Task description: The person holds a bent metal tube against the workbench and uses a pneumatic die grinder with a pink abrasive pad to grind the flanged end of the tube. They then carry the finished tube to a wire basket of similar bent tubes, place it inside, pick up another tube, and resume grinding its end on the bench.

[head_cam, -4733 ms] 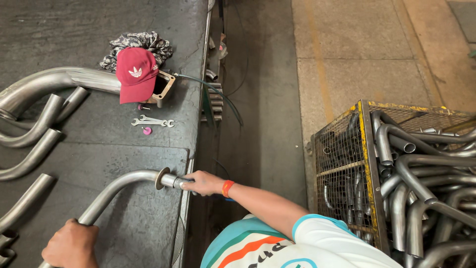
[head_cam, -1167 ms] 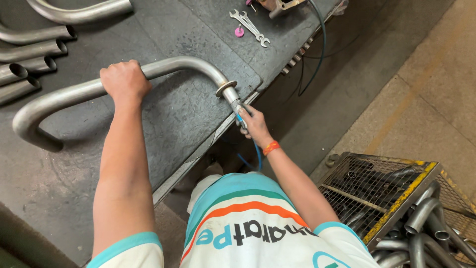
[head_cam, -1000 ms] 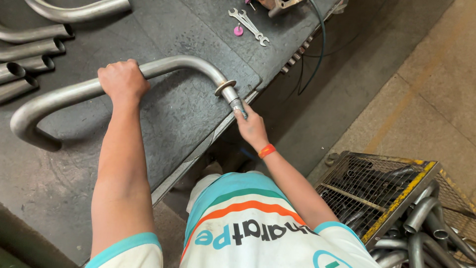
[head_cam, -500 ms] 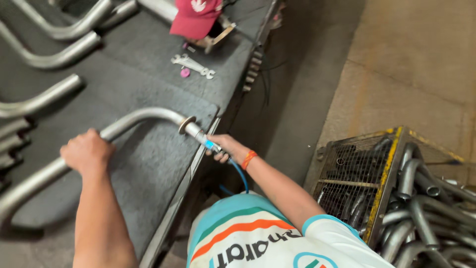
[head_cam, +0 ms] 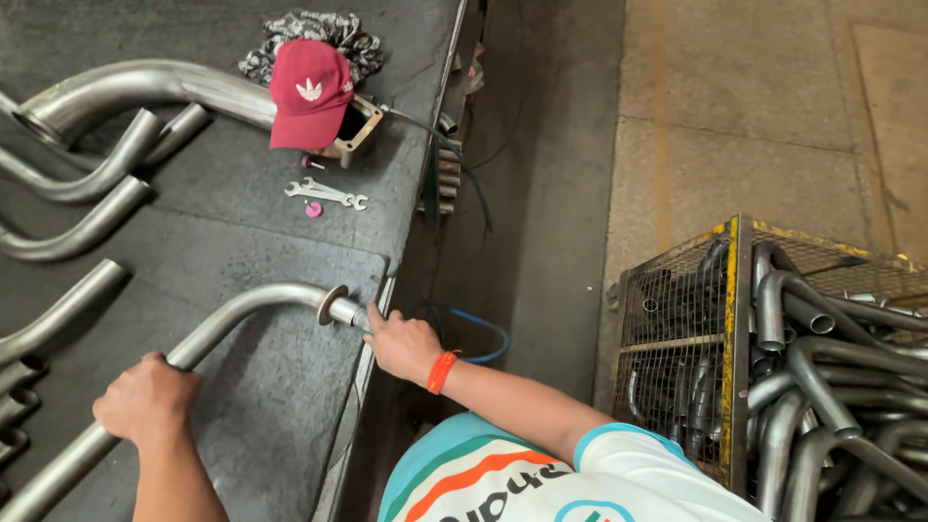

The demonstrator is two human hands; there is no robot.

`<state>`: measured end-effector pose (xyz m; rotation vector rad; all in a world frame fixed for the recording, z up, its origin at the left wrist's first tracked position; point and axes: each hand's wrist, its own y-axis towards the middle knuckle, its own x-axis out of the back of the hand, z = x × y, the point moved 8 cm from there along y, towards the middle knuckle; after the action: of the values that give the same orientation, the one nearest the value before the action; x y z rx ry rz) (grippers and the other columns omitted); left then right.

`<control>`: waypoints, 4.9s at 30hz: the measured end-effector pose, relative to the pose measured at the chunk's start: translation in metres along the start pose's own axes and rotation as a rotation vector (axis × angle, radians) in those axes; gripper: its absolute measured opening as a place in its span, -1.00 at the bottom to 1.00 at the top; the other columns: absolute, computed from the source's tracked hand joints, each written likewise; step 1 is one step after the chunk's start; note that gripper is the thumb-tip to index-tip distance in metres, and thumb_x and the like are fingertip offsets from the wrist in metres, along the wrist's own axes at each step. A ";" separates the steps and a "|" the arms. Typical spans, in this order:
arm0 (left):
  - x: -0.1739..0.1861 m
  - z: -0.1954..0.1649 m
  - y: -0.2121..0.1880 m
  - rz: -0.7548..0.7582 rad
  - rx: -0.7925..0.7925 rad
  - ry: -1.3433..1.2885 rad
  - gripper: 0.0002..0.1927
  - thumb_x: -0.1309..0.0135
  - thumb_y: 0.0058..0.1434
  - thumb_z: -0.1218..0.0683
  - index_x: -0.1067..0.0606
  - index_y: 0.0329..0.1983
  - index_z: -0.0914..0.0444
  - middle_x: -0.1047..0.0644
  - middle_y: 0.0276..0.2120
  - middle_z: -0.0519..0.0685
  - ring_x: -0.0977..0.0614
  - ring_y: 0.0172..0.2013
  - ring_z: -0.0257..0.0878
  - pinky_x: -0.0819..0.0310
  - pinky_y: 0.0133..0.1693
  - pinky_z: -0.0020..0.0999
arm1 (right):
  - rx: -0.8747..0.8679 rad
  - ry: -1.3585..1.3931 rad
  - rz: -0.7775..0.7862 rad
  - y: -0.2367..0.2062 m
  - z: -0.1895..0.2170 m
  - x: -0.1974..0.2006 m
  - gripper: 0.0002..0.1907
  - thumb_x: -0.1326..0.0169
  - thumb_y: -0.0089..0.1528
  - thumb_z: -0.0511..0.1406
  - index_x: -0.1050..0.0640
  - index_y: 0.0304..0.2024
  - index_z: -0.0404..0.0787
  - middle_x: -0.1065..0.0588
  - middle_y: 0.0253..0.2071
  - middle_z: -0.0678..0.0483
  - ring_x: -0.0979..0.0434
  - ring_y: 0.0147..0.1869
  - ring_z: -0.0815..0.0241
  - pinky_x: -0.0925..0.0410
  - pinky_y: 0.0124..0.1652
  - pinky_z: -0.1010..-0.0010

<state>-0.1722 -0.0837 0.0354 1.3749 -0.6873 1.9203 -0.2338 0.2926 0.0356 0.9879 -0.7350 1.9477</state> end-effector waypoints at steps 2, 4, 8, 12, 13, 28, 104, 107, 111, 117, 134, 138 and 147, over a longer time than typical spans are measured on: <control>-0.001 0.000 0.001 0.006 0.009 -0.009 -0.70 -0.14 0.07 -0.04 -0.69 -0.14 -0.01 -0.72 -0.22 0.03 -0.75 -0.17 0.01 -0.50 -0.22 -0.16 | -0.010 0.058 0.026 0.004 -0.006 -0.001 -0.43 0.02 0.36 -0.08 -0.31 0.34 -0.21 -0.54 -0.25 -0.26 -0.60 -0.26 -0.31 -0.44 -0.24 -0.09; 0.000 0.000 0.001 0.002 0.011 -0.005 -0.71 -0.15 0.05 -0.04 -0.69 -0.15 -0.01 -0.72 -0.23 0.01 -0.75 -0.19 -0.01 -0.49 -0.24 -0.17 | -0.026 0.166 0.071 0.009 -0.016 -0.006 -0.50 0.00 0.35 -0.06 -0.43 0.23 -0.19 -0.57 -0.27 -0.24 -0.60 -0.22 -0.29 -0.43 -0.20 -0.07; -0.001 0.001 -0.003 -0.007 0.018 0.008 -0.75 -0.15 0.07 -0.03 -0.70 -0.20 -0.01 -0.73 -0.27 0.00 -0.75 -0.20 -0.02 -0.47 -0.23 -0.19 | 0.001 0.443 0.147 0.020 -0.038 -0.015 -0.54 -0.04 0.30 -0.03 -0.59 0.11 -0.15 -0.61 -0.33 -0.14 -0.63 -0.19 -0.16 -0.44 -0.17 0.07; 0.001 0.002 -0.006 -0.018 0.023 0.017 -0.76 -0.15 0.08 -0.04 -0.70 -0.21 -0.01 -0.73 -0.28 -0.01 -0.75 -0.18 -0.04 -0.47 -0.19 -0.20 | -0.040 0.638 0.187 0.025 -0.050 -0.033 -0.51 -0.07 0.28 -0.03 -0.57 0.14 -0.14 -0.58 -0.43 -0.02 -0.63 -0.32 0.11 -0.45 -0.22 0.22; 0.001 0.001 -0.007 -0.012 0.021 0.016 -0.74 -0.15 0.07 -0.05 -0.70 -0.18 -0.02 -0.73 -0.26 -0.01 -0.75 -0.18 -0.03 -0.47 -0.20 -0.19 | -0.057 0.675 0.192 0.024 -0.052 -0.038 -0.52 -0.07 0.29 -0.03 -0.58 0.14 -0.15 -0.56 -0.44 -0.01 -0.59 -0.34 0.16 -0.44 -0.23 0.23; -0.001 -0.001 -0.002 0.043 0.025 0.014 -0.66 -0.15 0.06 -0.07 -0.70 -0.08 -0.06 -0.73 -0.19 0.00 -0.76 -0.16 -0.03 -0.50 -0.23 -0.19 | -0.090 0.355 0.006 0.003 -0.022 -0.009 -0.46 0.07 0.34 -0.06 -0.40 0.31 -0.13 -0.59 -0.29 -0.22 -0.59 -0.19 -0.30 -0.40 -0.16 -0.07; -0.002 -0.002 -0.003 -0.088 -0.056 -0.009 -0.79 -0.16 0.05 -0.04 -0.67 -0.28 0.06 -0.69 -0.30 0.05 -0.73 -0.24 0.03 -0.49 -0.27 -0.13 | -0.130 0.554 -0.029 0.016 -0.044 -0.049 -0.46 -0.03 0.34 -0.03 -0.49 0.30 -0.11 -0.60 -0.31 -0.16 -0.61 -0.21 -0.09 -0.45 -0.21 0.13; 0.000 -0.001 -0.001 -0.090 -0.058 -0.018 -0.79 -0.17 0.06 -0.04 -0.66 -0.26 0.08 -0.69 -0.32 0.05 -0.73 -0.24 0.02 -0.49 -0.22 -0.10 | -0.158 0.377 -0.001 0.020 -0.039 -0.053 -0.43 0.00 0.31 -0.04 -0.43 0.31 -0.11 -0.58 -0.23 -0.27 -0.60 -0.12 -0.29 -0.43 -0.13 0.02; 0.006 -0.001 -0.001 -0.062 -0.033 -0.039 -0.76 -0.20 0.02 -0.02 -0.67 -0.24 0.07 -0.69 -0.29 0.04 -0.73 -0.23 0.01 -0.48 -0.23 -0.10 | 0.006 0.402 -0.012 0.035 -0.036 -0.041 -0.48 -0.07 0.35 -0.02 -0.52 0.24 -0.16 -0.61 -0.31 -0.23 -0.64 -0.26 -0.18 -0.48 -0.26 0.13; 0.015 0.000 -0.007 -0.062 -0.026 -0.052 -0.80 -0.18 0.05 0.02 -0.68 -0.25 0.07 -0.69 -0.27 0.02 -0.72 -0.21 -0.01 -0.47 -0.22 -0.14 | -0.380 1.012 0.565 0.031 -0.060 -0.066 -0.52 -0.03 0.35 -0.02 -0.54 0.18 -0.15 -0.44 -0.47 0.17 -0.26 -0.64 0.47 -0.10 -0.69 0.60; 0.120 0.047 -0.031 -0.411 0.011 -0.300 -0.65 -0.29 -0.06 0.02 -0.57 -0.18 0.17 -0.61 -0.39 0.13 -0.65 -0.34 0.14 -0.48 -0.32 0.03 | -0.435 1.104 0.095 -0.070 -0.134 0.003 -0.50 -0.10 0.26 -0.05 -0.50 0.19 -0.11 -0.41 -0.51 0.18 -0.26 -0.65 0.45 -0.05 -0.69 0.60; 0.199 0.114 -0.050 -0.946 -0.079 -0.646 -0.63 -0.25 -0.08 0.20 -0.55 -0.14 0.26 -0.64 -0.23 0.12 -0.66 -0.23 0.08 -0.53 -0.19 -0.12 | -0.374 1.187 -0.043 -0.066 -0.131 0.011 -0.57 -0.12 0.26 -0.12 -0.48 0.14 -0.14 -0.41 -0.49 0.18 -0.26 -0.66 0.46 -0.06 -0.70 0.60; 0.106 0.138 -0.028 -0.686 0.023 -2.432 -0.64 -0.15 0.00 0.39 -0.44 -0.15 0.26 -0.45 -0.32 0.00 -0.56 -0.31 -0.13 -0.54 -0.14 -0.20 | -0.170 1.171 -0.345 -0.060 -0.128 0.029 -0.62 -0.21 0.26 -0.27 -0.49 0.10 -0.21 -0.34 -0.49 0.20 -0.23 -0.64 0.43 -0.11 -0.66 0.54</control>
<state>-0.0914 -0.1447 0.1790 2.7646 -0.7446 -1.0532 -0.2400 0.4327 0.0005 -0.2034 -0.0289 1.7193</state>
